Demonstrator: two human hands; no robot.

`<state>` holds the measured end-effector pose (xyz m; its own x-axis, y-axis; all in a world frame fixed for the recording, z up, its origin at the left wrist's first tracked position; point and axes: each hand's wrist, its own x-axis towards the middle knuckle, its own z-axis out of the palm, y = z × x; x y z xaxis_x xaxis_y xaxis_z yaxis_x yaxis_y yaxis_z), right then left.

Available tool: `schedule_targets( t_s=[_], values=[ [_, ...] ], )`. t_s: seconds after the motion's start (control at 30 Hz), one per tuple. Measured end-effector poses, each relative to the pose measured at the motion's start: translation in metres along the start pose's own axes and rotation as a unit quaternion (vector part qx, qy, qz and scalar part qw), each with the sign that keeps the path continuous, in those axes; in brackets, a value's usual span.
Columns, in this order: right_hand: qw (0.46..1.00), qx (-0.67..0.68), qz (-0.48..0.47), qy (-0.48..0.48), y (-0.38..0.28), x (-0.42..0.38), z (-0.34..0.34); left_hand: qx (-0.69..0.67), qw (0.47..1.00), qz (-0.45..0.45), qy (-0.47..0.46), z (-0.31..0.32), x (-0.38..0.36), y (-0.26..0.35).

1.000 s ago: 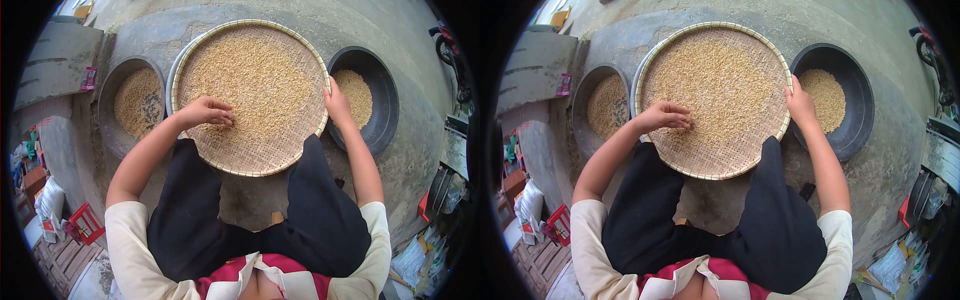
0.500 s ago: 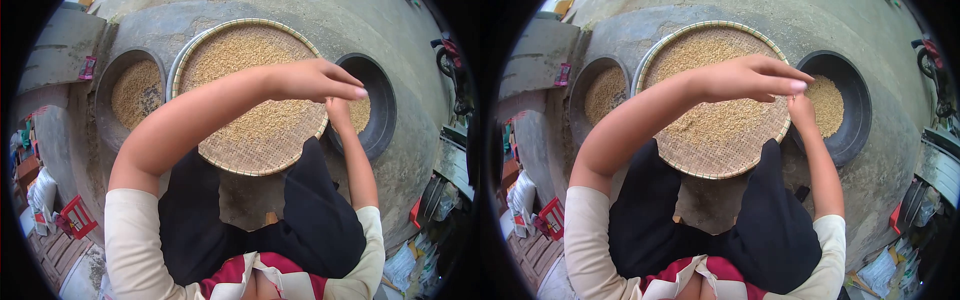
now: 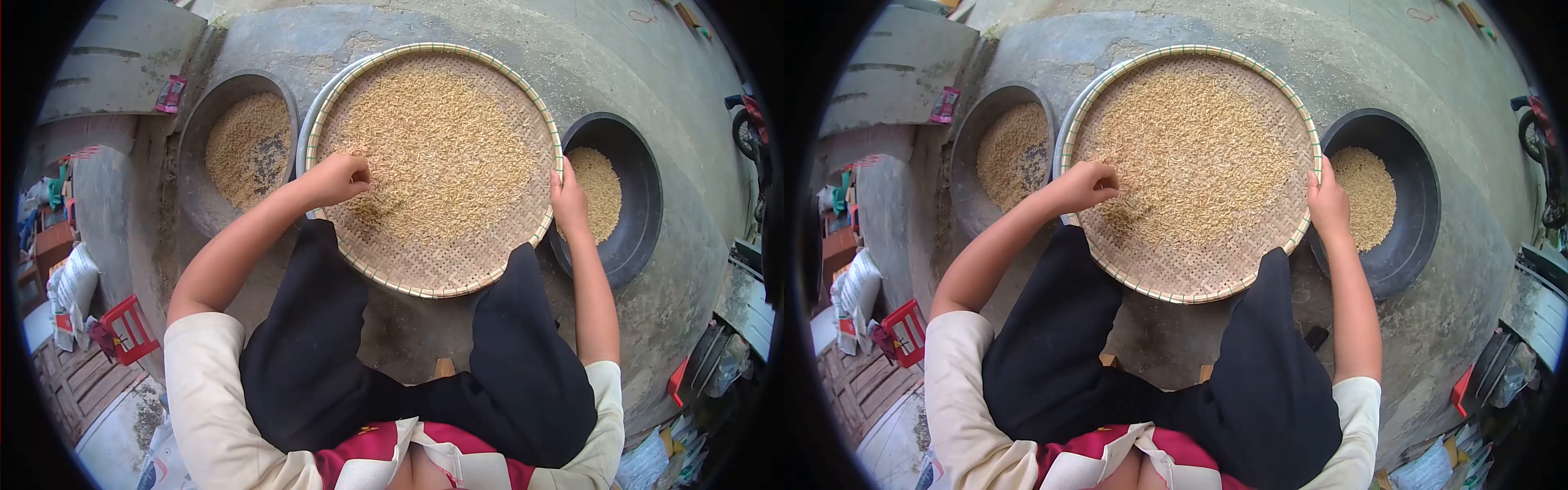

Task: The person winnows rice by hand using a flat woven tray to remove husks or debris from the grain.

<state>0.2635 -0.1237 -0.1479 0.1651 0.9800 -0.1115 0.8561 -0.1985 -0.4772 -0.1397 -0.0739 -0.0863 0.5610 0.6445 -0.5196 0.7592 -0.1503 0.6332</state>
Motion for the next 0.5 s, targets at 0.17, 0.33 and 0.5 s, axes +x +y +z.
schedule_targets(
  t_s=[0.17, 0.33, 0.5],
  values=[
    [1.000, -0.008, 0.015, -0.014, -0.002, 0.001, -0.002, 0.068, 0.998, -0.012, 0.002, 0.013, -0.015, -0.001],
    [1.000, 0.001, 0.003, -0.007, 0.001, 0.001, 0.000, 0.138, 0.990, -0.017, -0.009, 0.038, -0.014, 0.000],
    [1.000, -0.011, 0.018, -0.019, -0.001, 0.002, -0.001, 0.164, 0.986, -0.029, -0.031, 0.047, -0.010, -0.005]
  ],
)
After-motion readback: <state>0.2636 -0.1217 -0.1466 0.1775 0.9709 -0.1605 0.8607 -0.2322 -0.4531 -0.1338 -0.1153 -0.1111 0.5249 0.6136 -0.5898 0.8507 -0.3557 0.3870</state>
